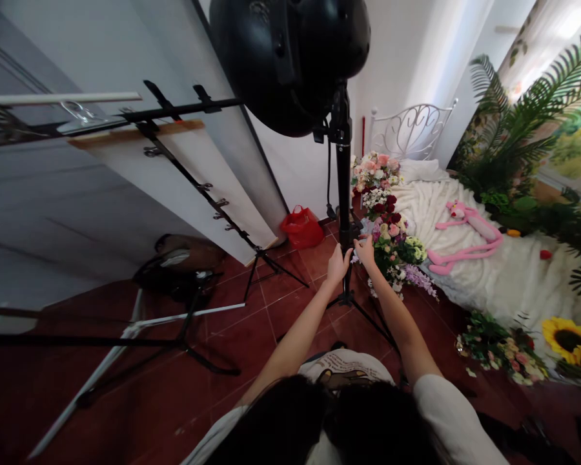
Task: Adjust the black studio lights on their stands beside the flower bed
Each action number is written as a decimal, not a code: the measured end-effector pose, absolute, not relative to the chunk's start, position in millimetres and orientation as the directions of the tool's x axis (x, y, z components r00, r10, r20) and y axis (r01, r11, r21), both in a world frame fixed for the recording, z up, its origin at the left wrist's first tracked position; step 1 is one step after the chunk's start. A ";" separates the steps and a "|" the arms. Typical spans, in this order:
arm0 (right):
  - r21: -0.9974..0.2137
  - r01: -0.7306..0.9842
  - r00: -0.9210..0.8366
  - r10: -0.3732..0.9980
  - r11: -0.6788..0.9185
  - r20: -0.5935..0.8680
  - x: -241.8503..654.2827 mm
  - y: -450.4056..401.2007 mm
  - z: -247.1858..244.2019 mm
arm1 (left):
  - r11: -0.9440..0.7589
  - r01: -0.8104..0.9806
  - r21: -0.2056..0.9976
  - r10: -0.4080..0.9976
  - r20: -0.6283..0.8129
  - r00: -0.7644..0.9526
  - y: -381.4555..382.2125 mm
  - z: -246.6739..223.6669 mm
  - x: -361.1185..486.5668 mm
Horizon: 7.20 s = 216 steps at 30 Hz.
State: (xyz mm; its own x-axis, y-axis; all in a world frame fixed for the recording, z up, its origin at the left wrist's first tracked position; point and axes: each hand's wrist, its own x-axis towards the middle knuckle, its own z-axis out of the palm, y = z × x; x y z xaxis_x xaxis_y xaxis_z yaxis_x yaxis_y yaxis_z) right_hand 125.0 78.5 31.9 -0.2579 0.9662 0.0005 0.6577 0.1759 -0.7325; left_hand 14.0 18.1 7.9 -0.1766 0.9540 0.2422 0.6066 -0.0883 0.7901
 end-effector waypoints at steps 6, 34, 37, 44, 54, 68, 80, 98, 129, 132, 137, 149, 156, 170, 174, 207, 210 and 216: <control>-0.901 0.411 0.024 0.990 -0.140 -0.142 119.3 70.4 30.4 | -0.106 0.559 0.823 0.948 0.253 -0.193 15.5 10.3 14.7; -0.861 -0.502 0.783 0.463 0.076 -0.416 306.0 -294.7 -43.9 | -0.371 0.050 0.928 0.560 0.180 0.809 -138.7 -44.3 249.3; -0.845 -0.504 0.835 0.353 0.178 -0.423 308.9 -334.2 -45.3 | -0.403 -0.058 0.913 0.396 0.232 0.889 -169.4 -36.2 281.1; -0.737 -0.575 0.818 0.235 0.356 -0.525 312.5 -376.5 -41.2 | -0.471 -0.207 0.858 0.066 0.268 0.961 -222.7 -27.0 337.0; -0.928 -0.346 0.937 0.086 0.136 -0.337 337.7 -380.4 -27.2 | -0.556 -0.140 0.820 0.096 0.230 0.968 -243.9 -31.4 351.3; -0.854 0.221 0.975 0.072 -0.470 0.212 355.1 -343.7 11.9 | -0.452 -0.155 0.878 0.140 0.242 0.960 -249.7 -44.1 353.1; -0.910 0.361 0.932 0.054 -0.205 0.358 371.0 -332.4 97.5 | -0.439 -0.057 0.897 0.195 0.157 0.968 -253.8 -31.8 346.4; -0.854 0.254 0.967 0.139 -0.453 0.214 327.2 -378.5 0.7 | -0.568 -0.033 0.822 0.227 0.195 0.954 -257.5 -35.4 349.3; -0.317 -0.596 0.748 0.365 0.738 -0.555 330.6 -345.3 -24.3 | -0.465 -0.109 0.879 0.131 0.190 0.973 -246.5 -28.5 348.9; -0.314 -0.674 0.668 0.371 0.669 -0.645 325.4 -335.0 -26.6 | -0.367 -0.141 0.919 0.147 0.207 0.967 -235.6 -28.9 341.7; -0.485 -0.753 0.656 0.452 0.445 -0.604 322.9 -316.3 -22.5 | -0.324 -0.006 0.946 0.437 0.155 0.886 -204.1 -34.7 319.6; -0.411 -0.912 0.295 0.675 -0.013 -0.677 282.5 -169.3 -4.1 | -0.275 0.250 0.928 0.892 0.150 0.426 -73.9 -39.5 204.2; -0.455 -0.827 0.042 0.770 -0.330 -0.636 215.9 -96.3 1.6 | -0.145 0.347 0.927 0.989 0.128 0.072 -43.8 -35.9 102.7; -0.834 -0.314 -0.098 0.890 -0.453 -0.446 157.5 -12.1 9.6 | -0.122 0.403 0.907 0.846 0.308 -0.436 -24.4 -26.7 26.7; -0.957 0.160 -0.055 0.966 -0.243 -0.254 150.3 51.4 29.5 | -0.186 0.477 0.859 0.835 0.394 -0.384 -3.9 -10.4 25.3; -0.794 0.443 -0.201 0.909 0.417 0.365 104.3 40.1 58.9 | 0.007 0.638 0.770 0.935 0.220 -0.277 12.8 1.8 20.6; -0.821 0.391 -0.173 0.909 0.417 0.379 102.8 39.7 96.9 | 0.007 0.650 0.760 0.929 0.236 -0.286 10.5 4.9 22.2; -0.801 0.264 -0.084 0.840 0.538 0.536 95.9 50.9 163.1 | 0.052 0.678 0.733 0.909 0.247 -0.336 16.6 3.7 23.4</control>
State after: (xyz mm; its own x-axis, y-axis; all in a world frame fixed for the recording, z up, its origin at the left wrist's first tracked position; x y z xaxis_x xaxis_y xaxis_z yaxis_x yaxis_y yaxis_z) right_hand 95.9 50.9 163.1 -0.0843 0.8400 0.5360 0.2641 0.5375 -0.8008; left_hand 23.4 16.6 3.7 -0.3364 0.9088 0.2469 0.6778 0.0517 0.7334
